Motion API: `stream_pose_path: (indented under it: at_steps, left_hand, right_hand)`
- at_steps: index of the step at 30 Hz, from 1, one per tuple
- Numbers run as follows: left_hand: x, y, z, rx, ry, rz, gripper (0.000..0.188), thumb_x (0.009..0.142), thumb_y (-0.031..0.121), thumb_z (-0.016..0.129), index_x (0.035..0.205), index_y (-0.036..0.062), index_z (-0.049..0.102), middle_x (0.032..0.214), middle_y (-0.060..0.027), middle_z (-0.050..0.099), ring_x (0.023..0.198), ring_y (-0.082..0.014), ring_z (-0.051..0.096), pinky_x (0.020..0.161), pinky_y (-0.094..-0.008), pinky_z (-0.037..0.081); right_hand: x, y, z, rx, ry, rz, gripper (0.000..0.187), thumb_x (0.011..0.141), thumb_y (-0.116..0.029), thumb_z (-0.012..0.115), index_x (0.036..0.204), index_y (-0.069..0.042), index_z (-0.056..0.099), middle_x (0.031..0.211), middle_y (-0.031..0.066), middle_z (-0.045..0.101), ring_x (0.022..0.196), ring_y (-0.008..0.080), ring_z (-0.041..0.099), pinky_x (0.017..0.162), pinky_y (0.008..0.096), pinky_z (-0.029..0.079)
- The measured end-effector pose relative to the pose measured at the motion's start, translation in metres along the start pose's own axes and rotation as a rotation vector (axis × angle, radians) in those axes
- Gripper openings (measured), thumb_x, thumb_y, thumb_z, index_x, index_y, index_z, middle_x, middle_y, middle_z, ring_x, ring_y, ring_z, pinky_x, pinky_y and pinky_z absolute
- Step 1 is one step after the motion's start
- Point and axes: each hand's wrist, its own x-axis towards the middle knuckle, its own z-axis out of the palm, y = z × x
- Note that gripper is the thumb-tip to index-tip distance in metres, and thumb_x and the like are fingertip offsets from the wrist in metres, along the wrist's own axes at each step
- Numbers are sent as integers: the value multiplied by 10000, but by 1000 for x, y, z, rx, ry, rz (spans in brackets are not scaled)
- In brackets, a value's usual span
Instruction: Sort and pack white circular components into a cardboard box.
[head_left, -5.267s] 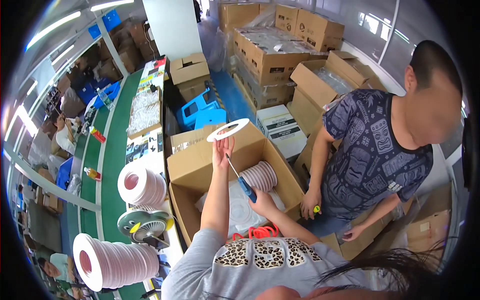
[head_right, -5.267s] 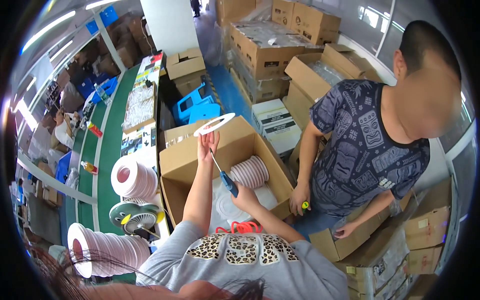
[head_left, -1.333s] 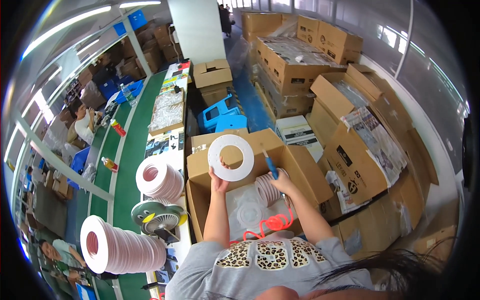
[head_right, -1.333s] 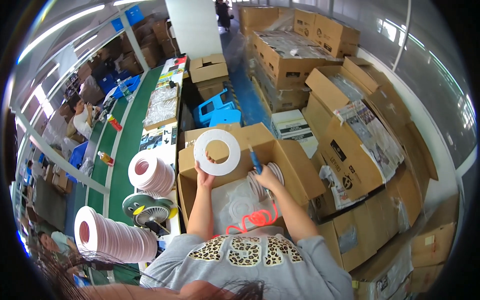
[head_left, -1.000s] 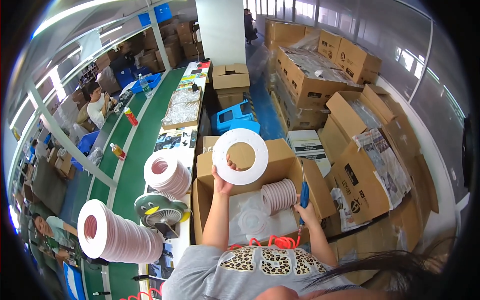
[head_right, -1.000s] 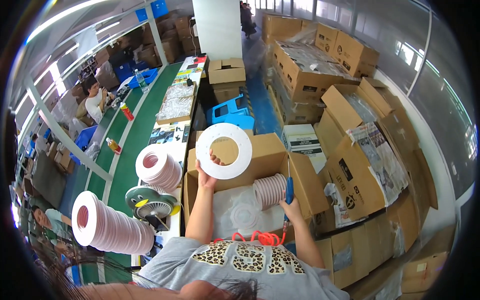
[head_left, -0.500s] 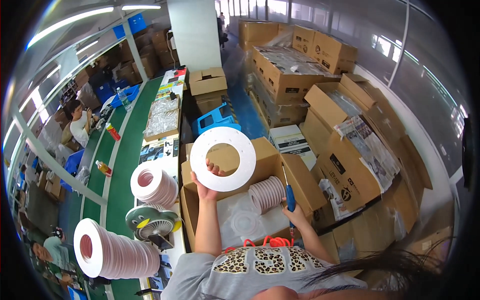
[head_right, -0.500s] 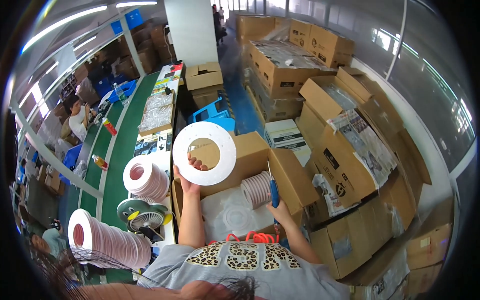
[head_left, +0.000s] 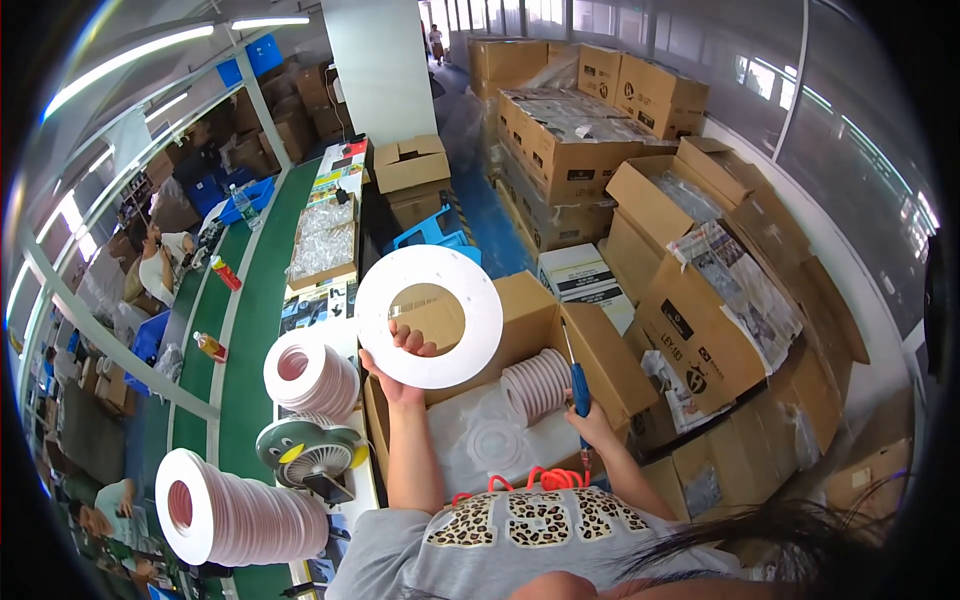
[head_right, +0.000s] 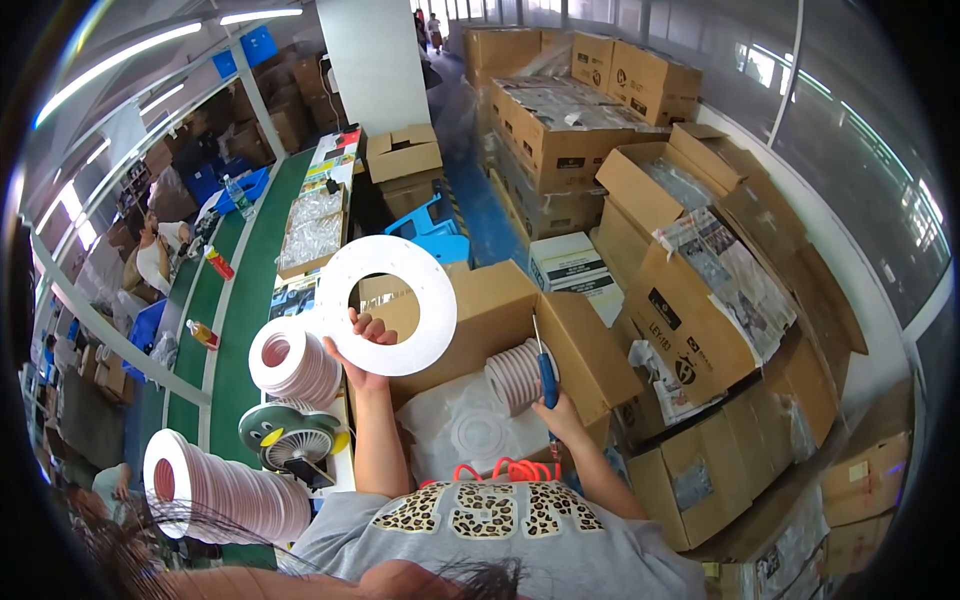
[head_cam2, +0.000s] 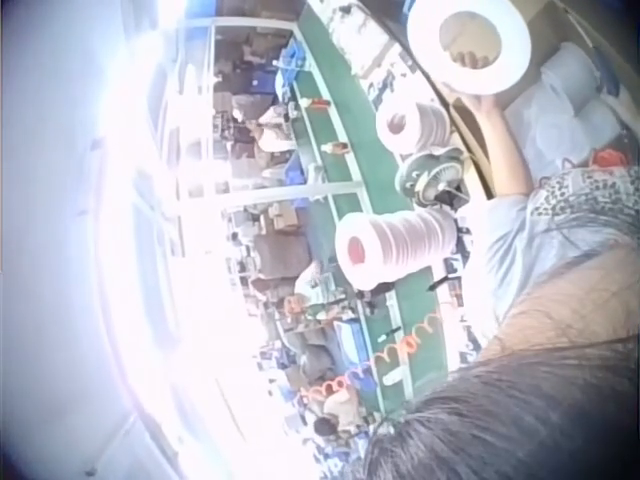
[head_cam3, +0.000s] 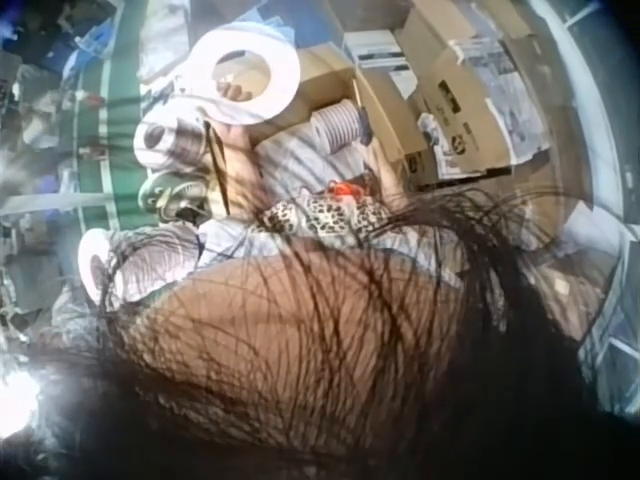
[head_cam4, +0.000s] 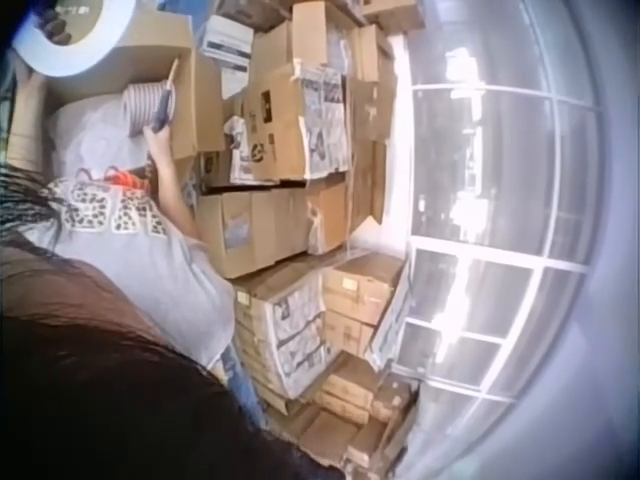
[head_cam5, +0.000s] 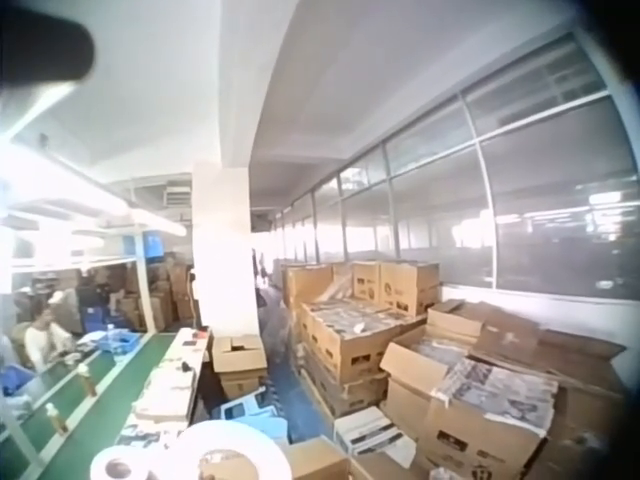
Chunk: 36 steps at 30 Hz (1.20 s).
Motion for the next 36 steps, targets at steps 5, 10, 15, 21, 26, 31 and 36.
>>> stream_pose_path:
  at_steps: [5,10,15,21,26,31,36]
  left_hand:
    - [-2,4,7,-18,20,24,536,743,503,586,1051,79,471,768,26,431,679,-94,390,620,-266,308]
    - [-1,8,7,-35,15,36,570,743,517,577,1083,74,465,769,22,432,680,-97,393,627,-269,312]
    - [2,7,-6,256,143,-15,677,717,543,588,1158,57,424,801,10,468,721,-117,461,712,-321,378]
    - [3,-2,-44,578,265,-99,808,692,572,596,1238,27,357,872,-27,524,759,-166,553,849,-424,407]
    - [0,-3,-55,593,315,-47,752,737,519,577,1253,23,348,863,-8,490,750,-146,513,816,-379,395]
    - [-7,4,-55,602,318,-23,756,741,515,585,1251,9,349,874,-8,494,761,-144,513,806,-357,409]
    - [-11,7,-57,601,297,-31,757,739,520,587,1246,9,354,882,-9,503,755,-143,515,802,-357,408]
  right_hand:
    - [4,3,3,-3,-35,-38,404,731,-4,583,1121,-55,493,708,-39,475,630,50,456,595,203,386]
    - [5,-4,7,2,-32,-22,409,731,-30,595,1127,-66,499,712,-34,471,608,61,455,570,220,399]
    - [-2,-49,22,-137,73,-237,387,744,-83,583,1123,-68,508,729,52,541,591,170,537,571,292,438]
    - [-4,-79,45,-303,-53,-315,369,730,-153,576,1066,-18,504,700,199,567,682,365,572,615,394,442]
    - [-9,-89,50,-418,-120,-236,310,718,-150,565,995,-16,527,697,216,565,695,384,560,604,417,434]
    - [-5,-83,54,-392,-119,-238,248,711,-141,559,931,-29,545,704,215,571,699,395,557,608,437,436]
    - [2,-66,57,-469,-167,-195,307,729,-107,559,1036,-90,573,837,150,615,739,282,604,685,330,454]
